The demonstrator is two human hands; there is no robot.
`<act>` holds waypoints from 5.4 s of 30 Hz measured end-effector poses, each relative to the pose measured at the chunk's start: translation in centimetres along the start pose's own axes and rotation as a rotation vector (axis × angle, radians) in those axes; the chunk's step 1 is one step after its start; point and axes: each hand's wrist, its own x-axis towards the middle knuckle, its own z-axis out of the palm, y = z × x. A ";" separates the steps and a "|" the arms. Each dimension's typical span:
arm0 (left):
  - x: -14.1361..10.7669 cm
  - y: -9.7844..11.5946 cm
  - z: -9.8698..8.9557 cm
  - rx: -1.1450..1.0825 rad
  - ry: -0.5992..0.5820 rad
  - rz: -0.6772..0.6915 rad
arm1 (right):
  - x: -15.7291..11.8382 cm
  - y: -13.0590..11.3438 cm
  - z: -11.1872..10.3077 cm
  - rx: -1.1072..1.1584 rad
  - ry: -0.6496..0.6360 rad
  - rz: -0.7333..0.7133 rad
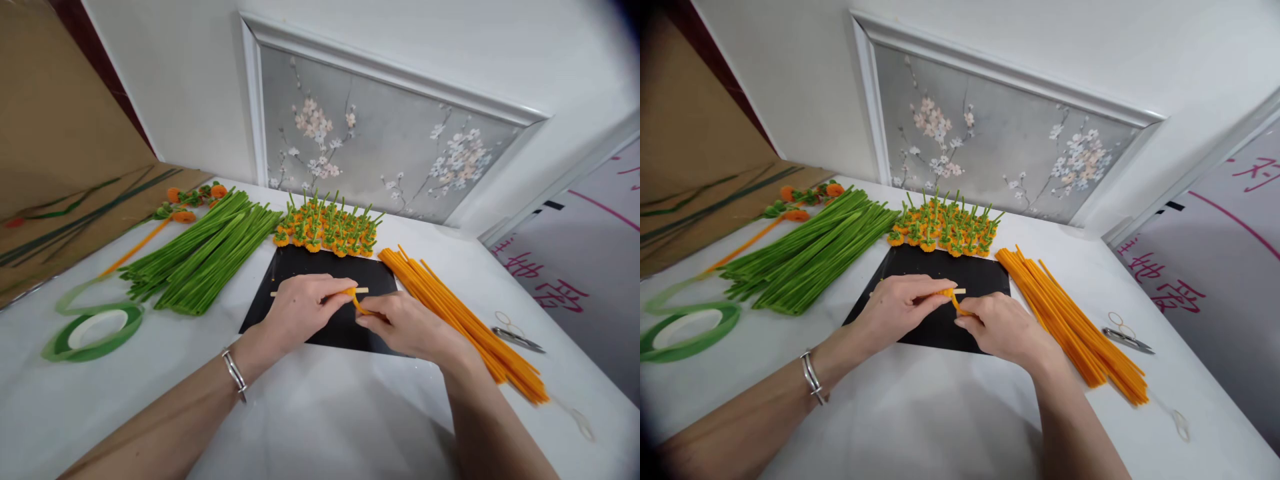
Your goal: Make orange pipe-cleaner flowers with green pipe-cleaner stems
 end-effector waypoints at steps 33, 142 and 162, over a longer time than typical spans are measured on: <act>-0.2 0.2 0.3 0.018 -0.089 0.140 | 0.9 1.8 -0.4 0.191 0.448 0.029; -0.2 0.6 0.6 -0.177 0.049 -0.090 | 0.8 0.8 0.3 0.556 0.018 0.116; 0.1 0.7 0.7 -0.154 -0.192 -0.164 | 1.2 -0.6 1.1 0.184 0.359 -0.015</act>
